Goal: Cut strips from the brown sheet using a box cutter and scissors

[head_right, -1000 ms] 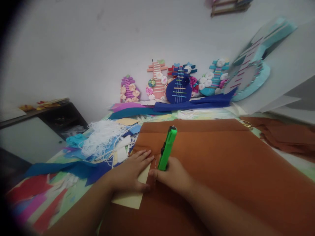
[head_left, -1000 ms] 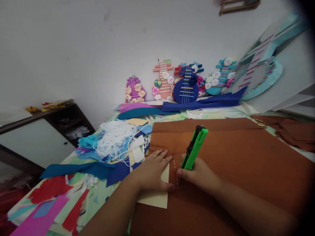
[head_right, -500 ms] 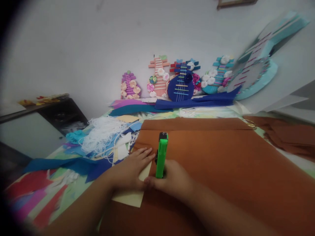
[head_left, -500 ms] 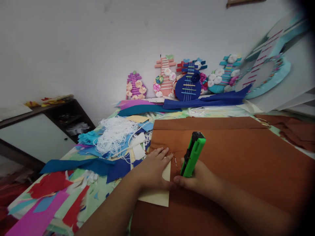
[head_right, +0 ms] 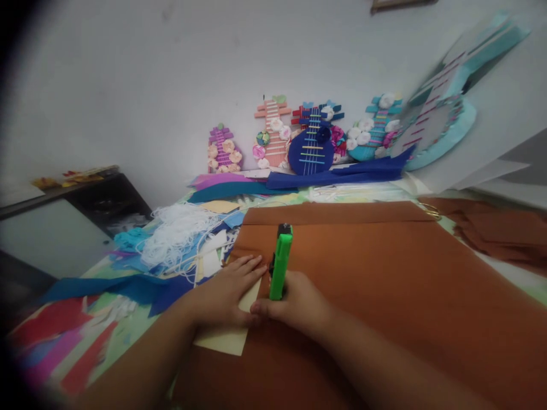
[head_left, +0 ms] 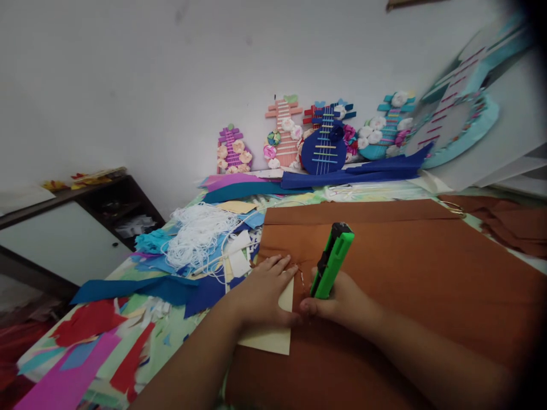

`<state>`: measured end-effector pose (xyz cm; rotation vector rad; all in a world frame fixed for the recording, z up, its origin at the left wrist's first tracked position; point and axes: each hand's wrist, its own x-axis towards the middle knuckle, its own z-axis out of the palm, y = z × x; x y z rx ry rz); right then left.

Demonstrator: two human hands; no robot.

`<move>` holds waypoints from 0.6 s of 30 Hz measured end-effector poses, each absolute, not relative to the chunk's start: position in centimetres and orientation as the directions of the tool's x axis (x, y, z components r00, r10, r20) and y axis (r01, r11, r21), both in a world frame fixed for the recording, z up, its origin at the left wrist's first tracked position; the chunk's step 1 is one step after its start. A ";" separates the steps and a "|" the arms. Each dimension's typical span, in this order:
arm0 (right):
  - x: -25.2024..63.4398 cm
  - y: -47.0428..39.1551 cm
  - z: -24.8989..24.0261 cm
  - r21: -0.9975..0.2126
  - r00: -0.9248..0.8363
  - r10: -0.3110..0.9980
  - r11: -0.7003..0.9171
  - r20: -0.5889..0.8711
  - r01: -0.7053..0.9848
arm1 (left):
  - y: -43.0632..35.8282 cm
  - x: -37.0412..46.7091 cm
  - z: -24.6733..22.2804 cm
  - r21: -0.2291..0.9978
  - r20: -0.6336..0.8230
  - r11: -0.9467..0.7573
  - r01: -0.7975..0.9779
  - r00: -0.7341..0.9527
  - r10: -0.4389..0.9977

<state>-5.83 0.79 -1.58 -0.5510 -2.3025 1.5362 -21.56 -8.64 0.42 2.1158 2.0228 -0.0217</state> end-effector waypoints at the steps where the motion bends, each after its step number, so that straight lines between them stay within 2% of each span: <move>1: -5.9 0.8 -1.6 -0.931 -0.872 0.487 0.339 0.052 0.133 | -8.6 -21.6 0.4 0.141 -0.154 -0.036 0.989 0.058 0.986; 6: -5.7 1.0 -1.1 -0.965 -0.847 0.529 0.243 0.047 0.098 | -8.6 -21.6 0.5 0.132 -0.159 -0.032 0.991 0.053 0.986; 10: -5.6 0.9 -0.8 -0.980 -0.890 0.455 0.192 0.038 0.056 | -8.6 -21.5 0.5 0.135 -0.161 -0.029 0.990 0.051 0.986; 18: -5.6 0.7 -1.0 -0.941 -0.905 0.425 0.316 0.028 0.119 | -8.7 -21.4 0.8 0.145 -0.155 -0.027 0.989 0.050 0.987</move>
